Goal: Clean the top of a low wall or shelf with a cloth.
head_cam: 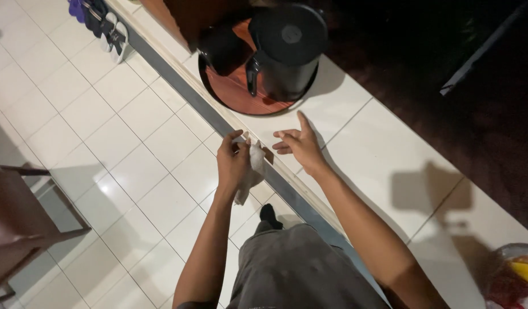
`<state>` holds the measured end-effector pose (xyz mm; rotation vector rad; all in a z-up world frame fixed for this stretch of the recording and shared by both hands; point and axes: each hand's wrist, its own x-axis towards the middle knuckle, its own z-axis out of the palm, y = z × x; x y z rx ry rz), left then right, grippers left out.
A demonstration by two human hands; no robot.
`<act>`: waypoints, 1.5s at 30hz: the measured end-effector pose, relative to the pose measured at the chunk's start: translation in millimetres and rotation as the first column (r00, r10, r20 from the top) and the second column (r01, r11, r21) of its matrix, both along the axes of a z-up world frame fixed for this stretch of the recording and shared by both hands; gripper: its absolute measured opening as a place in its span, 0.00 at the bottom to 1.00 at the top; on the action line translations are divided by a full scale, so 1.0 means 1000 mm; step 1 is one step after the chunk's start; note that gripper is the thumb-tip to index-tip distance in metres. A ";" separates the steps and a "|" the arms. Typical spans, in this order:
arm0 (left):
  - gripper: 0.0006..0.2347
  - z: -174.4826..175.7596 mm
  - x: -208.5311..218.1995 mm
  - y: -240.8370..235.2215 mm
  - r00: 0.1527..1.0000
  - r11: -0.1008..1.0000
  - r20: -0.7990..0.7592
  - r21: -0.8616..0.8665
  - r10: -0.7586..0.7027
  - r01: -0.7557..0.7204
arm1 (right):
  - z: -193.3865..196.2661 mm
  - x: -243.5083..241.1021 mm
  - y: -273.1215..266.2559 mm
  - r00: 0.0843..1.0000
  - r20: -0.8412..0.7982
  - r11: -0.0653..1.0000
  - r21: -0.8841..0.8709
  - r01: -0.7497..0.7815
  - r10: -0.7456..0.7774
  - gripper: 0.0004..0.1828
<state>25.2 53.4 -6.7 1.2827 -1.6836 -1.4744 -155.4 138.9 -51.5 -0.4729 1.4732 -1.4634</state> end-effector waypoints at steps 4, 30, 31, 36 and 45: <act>0.11 -0.003 0.002 0.042 0.999 0.997 -0.053 0.071 0.000 0.004 | -0.004 0.009 0.056 0.999 -0.031 0.999 -0.033 -0.034 0.033 0.34; 0.11 0.000 -0.076 0.351 0.868 0.840 -0.099 0.221 -0.486 0.495 | -0.009 0.021 0.454 0.841 0.320 0.859 -0.129 0.495 -0.436 0.16; 0.11 0.006 -0.079 0.361 0.865 0.836 -0.100 0.224 -0.492 0.501 | -0.011 0.024 0.470 0.838 0.320 0.856 -0.126 0.501 -0.443 0.16; 0.16 0.014 -0.099 0.406 0.739 0.737 0.054 0.151 -0.672 0.659 | -0.015 0.039 0.548 0.724 0.376 0.742 -0.126 0.659 -0.579 0.15; 0.26 -0.026 -0.147 0.474 0.618 0.620 0.067 0.162 -0.783 0.768 | -0.025 0.041 0.644 0.493 0.024 0.494 0.043 0.868 -0.869 0.22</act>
